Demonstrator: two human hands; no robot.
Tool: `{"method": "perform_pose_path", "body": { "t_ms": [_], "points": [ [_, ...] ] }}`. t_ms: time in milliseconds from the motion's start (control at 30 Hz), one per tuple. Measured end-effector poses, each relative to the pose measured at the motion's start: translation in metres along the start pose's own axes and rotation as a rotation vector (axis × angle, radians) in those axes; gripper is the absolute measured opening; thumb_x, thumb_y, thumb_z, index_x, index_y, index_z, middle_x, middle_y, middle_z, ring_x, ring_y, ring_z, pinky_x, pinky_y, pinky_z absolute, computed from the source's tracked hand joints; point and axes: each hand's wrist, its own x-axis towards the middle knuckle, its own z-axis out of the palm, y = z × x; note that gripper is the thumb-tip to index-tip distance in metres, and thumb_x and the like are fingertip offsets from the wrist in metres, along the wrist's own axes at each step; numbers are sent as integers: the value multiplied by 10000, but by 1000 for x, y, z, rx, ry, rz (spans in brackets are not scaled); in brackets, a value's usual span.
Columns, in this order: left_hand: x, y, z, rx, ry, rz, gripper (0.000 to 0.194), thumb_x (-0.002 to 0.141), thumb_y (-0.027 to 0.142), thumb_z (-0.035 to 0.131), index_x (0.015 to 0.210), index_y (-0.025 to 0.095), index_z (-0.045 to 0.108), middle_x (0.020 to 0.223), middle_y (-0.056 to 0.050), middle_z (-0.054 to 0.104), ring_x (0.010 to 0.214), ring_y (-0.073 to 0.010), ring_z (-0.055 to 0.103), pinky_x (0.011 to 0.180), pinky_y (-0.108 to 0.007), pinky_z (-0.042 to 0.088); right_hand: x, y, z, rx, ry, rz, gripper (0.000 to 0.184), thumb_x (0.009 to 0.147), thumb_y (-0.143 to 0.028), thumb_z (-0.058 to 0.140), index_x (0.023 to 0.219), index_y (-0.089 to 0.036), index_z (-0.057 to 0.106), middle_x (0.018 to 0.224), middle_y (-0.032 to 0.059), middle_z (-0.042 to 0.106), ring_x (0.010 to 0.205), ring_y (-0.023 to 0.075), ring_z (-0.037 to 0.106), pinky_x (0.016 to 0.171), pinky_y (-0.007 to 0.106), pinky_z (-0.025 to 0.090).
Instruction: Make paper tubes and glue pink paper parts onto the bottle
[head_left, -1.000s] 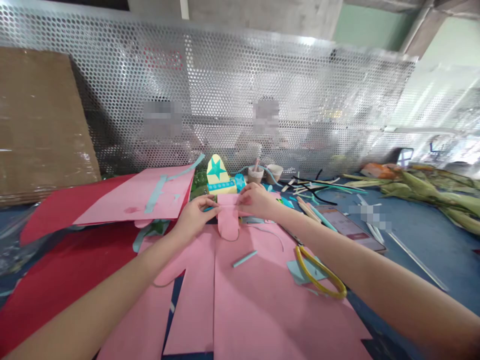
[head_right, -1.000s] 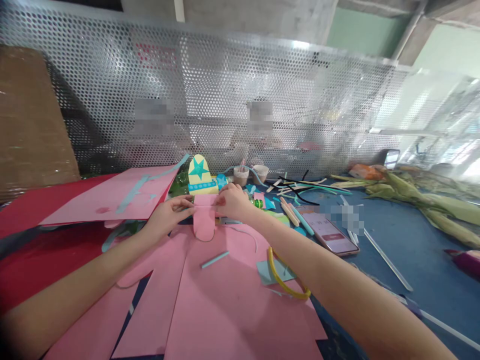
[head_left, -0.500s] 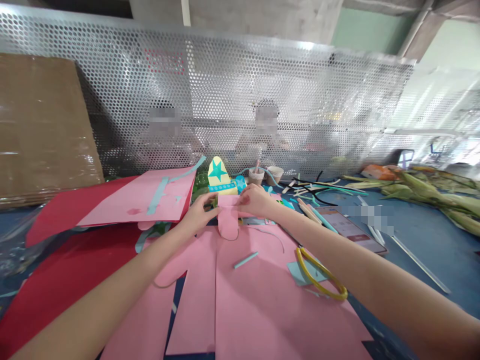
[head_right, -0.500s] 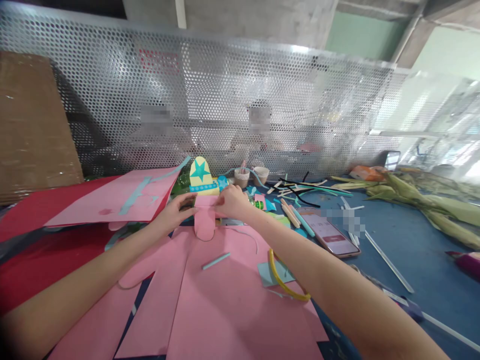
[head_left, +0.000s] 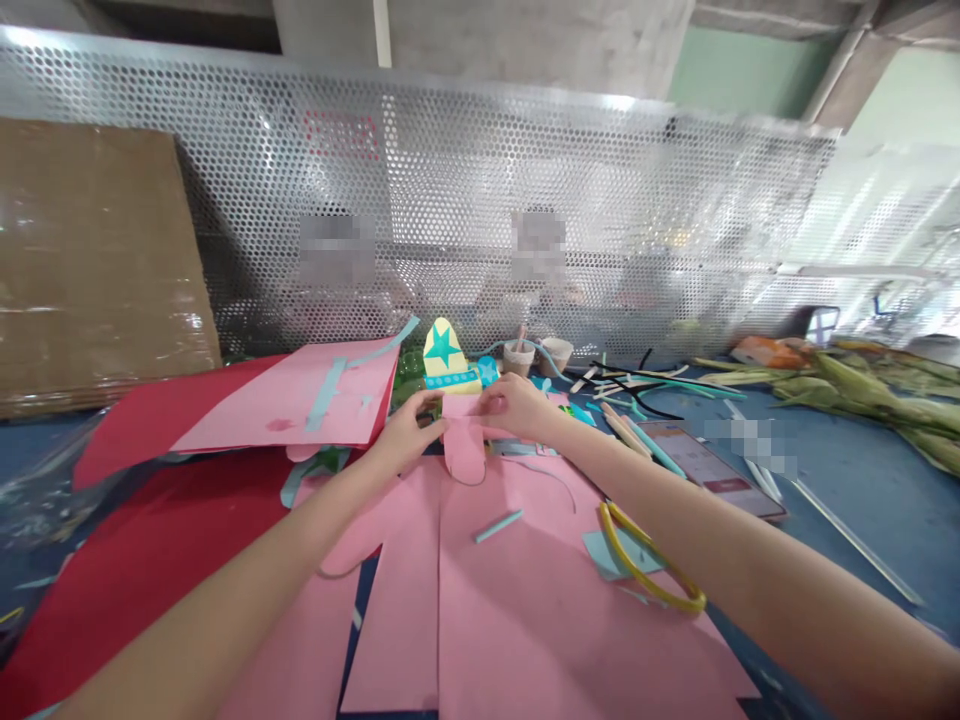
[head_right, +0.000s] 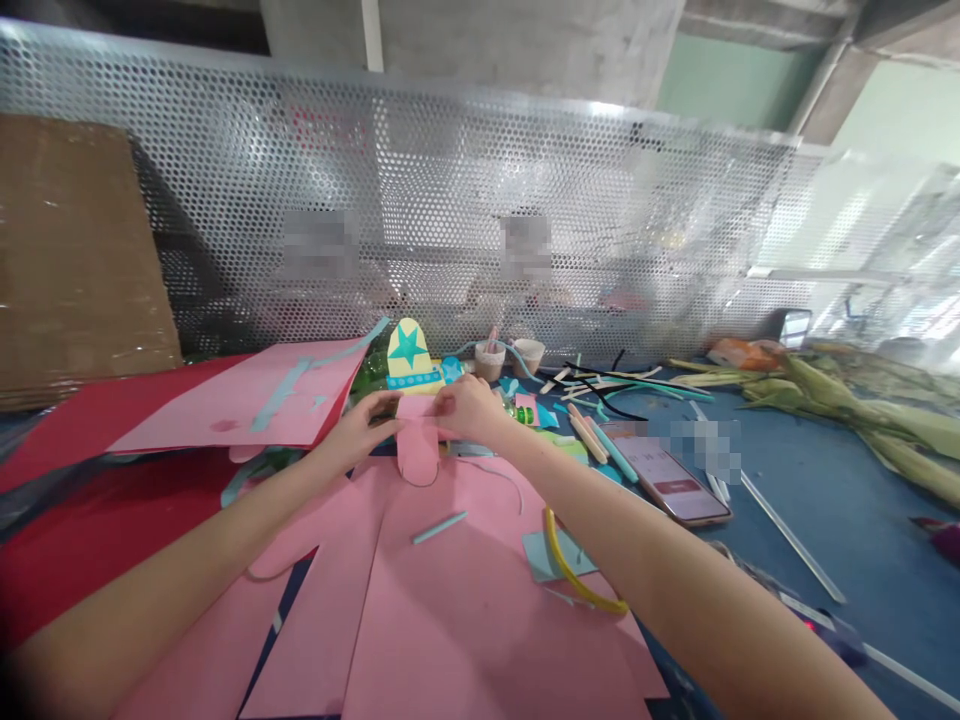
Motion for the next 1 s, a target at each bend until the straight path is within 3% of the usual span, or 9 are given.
{"method": "perform_pose_path", "body": {
  "t_ms": [333,767,1000],
  "points": [
    [-3,5,2,-24,-8,-8,380,662,202,684,1028,189,586,1078,-82,668,1113,-270,598,984,-453,439,-2,-6,2,14,25,53,306,941,-338,578,1204,-182,580,1225,83,597,1016,217,620,852,422,538],
    [-5,8,10,-61,11,-37,365,677,285,722,977,203,530,1008,-56,648,1046,-241,601,921,-406,456,-8,-20,-3,-76,50,152,318,933,-342,588,1205,-176,578,1238,88,590,1055,230,606,882,449,521],
    [-7,9,13,-89,16,-53,365,662,256,682,978,200,509,972,-53,619,1023,-244,585,867,-403,477,3,-17,-7,-86,-30,141,321,936,-339,586,1211,-174,573,1221,86,597,1023,221,619,855,433,536]
  ]
}}
